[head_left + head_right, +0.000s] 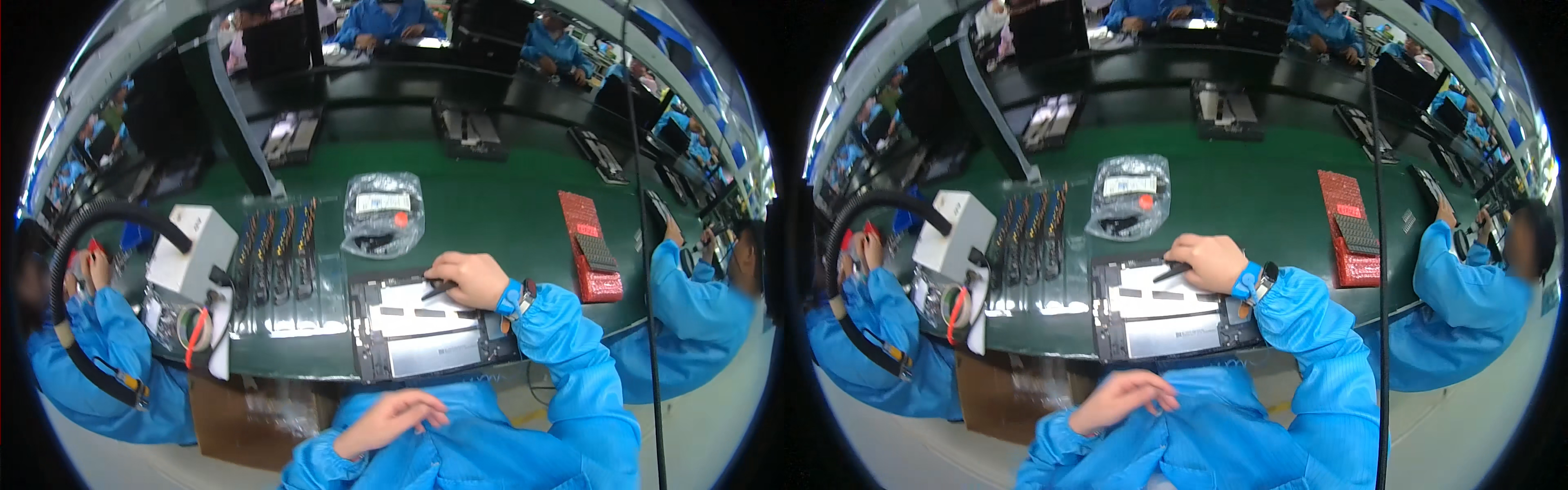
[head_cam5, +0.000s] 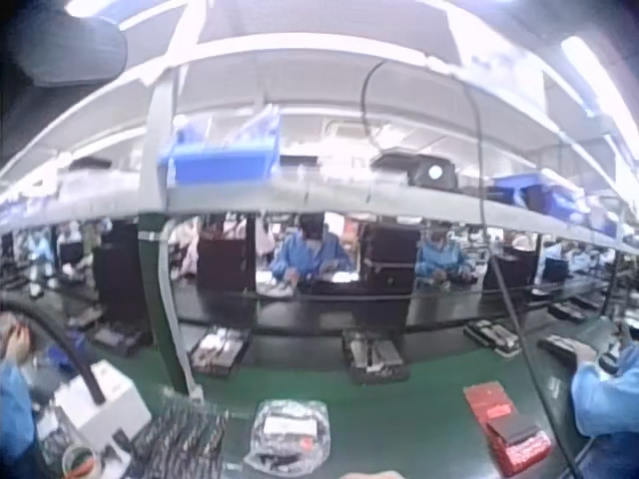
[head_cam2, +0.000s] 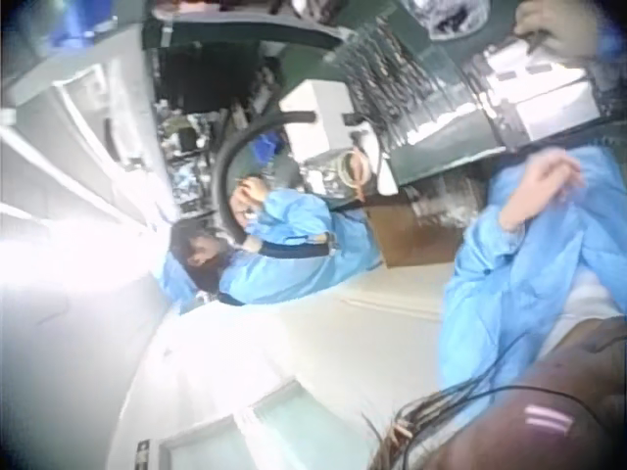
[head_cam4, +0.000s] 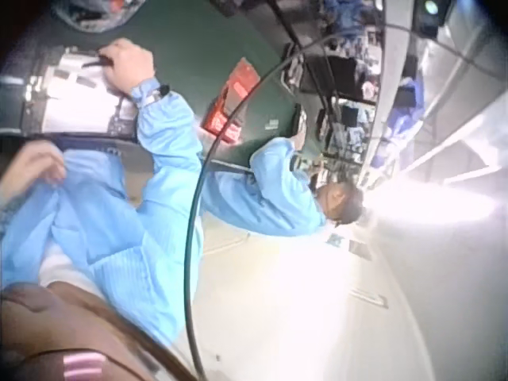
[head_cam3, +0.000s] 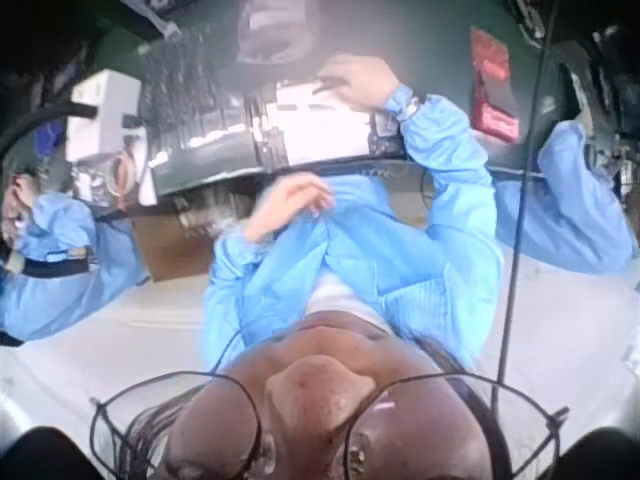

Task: Assembling internal components and cables of a tablet device on a production line.

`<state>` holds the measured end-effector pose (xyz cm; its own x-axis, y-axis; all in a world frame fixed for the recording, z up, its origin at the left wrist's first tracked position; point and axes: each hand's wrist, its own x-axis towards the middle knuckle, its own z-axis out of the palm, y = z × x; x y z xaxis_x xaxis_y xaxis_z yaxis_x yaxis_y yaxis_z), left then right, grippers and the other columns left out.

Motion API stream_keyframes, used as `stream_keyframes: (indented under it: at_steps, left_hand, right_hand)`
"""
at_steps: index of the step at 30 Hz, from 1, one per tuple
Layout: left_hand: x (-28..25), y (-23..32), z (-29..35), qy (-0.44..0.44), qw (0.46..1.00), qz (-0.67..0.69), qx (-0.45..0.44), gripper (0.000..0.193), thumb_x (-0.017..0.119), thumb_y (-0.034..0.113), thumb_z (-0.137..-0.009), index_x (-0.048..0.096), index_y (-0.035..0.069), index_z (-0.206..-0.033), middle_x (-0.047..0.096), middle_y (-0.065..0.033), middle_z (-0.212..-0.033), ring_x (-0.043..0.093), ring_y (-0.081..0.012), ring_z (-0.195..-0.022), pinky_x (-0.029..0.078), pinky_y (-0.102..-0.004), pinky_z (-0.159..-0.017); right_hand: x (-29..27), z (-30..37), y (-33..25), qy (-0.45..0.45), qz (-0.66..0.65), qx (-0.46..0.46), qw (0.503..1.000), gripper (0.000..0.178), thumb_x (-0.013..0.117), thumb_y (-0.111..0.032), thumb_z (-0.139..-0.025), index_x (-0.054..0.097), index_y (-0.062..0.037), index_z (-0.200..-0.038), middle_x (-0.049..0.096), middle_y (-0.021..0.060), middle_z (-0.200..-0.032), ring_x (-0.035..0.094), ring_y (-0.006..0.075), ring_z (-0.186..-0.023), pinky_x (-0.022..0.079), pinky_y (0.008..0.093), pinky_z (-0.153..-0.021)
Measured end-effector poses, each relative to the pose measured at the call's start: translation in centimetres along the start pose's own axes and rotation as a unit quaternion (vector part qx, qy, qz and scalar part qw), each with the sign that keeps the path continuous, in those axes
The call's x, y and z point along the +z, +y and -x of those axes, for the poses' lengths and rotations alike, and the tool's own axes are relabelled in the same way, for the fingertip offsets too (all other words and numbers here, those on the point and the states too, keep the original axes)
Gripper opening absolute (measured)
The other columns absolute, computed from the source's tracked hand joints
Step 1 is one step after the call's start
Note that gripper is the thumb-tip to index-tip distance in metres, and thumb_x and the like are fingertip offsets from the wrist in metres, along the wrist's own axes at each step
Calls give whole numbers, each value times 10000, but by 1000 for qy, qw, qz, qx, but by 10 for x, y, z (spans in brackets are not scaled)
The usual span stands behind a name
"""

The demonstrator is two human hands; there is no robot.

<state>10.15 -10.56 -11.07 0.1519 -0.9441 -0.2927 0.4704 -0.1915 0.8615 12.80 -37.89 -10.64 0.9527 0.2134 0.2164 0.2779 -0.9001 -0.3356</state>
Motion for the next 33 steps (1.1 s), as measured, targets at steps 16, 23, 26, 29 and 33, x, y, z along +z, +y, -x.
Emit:
stream_keyframes:
  at_steps: [16, 23, 26, 29, 33]
  left_hand:
    - [3, -59, -40, 99, 926, 347, 108, 329, 481, 119, -896, 461, -60, -1171, 481, -156, -1222, 444, -246, -1169, 382, -321, -950]
    - [29, -40, -57, 253, 899, 266, 239, 299, 548, 127, -869, 511, -59, -1101, 562, -109, -1070, 528, -171, -992, 417, -302, -874]
    - [35, -20, -74, 229, 865, 317, 316, 276, 542, 71, -851, 501, 2, -1115, 551, -91, -1067, 521, -177, -977, 417, -330, -855]
    - [46, -3, -69, 267, 853, 254, 371, 276, 539, 33, -835, 496, 3, -1105, 548, -80, -1047, 514, -165, -969, 417, -323, -846]
    - [60, 26, -42, 348, 857, -59, 376, 510, 580, -27, -704, 450, -5, -1196, 457, -119, -1152, 493, -196, -1020, 407, -318, -871]
  right_hand:
    - [-1, 16, -27, -19, 26, 92, 995, 349, 568, -135, -685, 623, -87, -1026, 571, 87, -1027, 589, 265, -888, 484, 370, -754]
    - [-4, 14, -25, -48, 23, 78, 996, 320, 576, -133, -685, 647, -81, -992, 593, 73, -1046, 580, 273, -922, 473, 364, -793]
    - [-19, 6, -35, -48, -1, 100, 994, 345, 554, -101, -685, 624, -49, -1018, 584, 106, -1061, 567, 297, -951, 462, 359, -826]
    - [-40, 5, -54, 74, -85, 54, 992, 377, 523, -18, -686, 598, -23, -1055, 568, 138, -1085, 567, 293, -971, 451, 331, -837]
    - [-53, -4, -77, 289, -270, -40, 918, 407, 494, 74, -714, 560, -11, -1107, 546, 146, -1144, 565, 243, -993, 442, 282, -819]
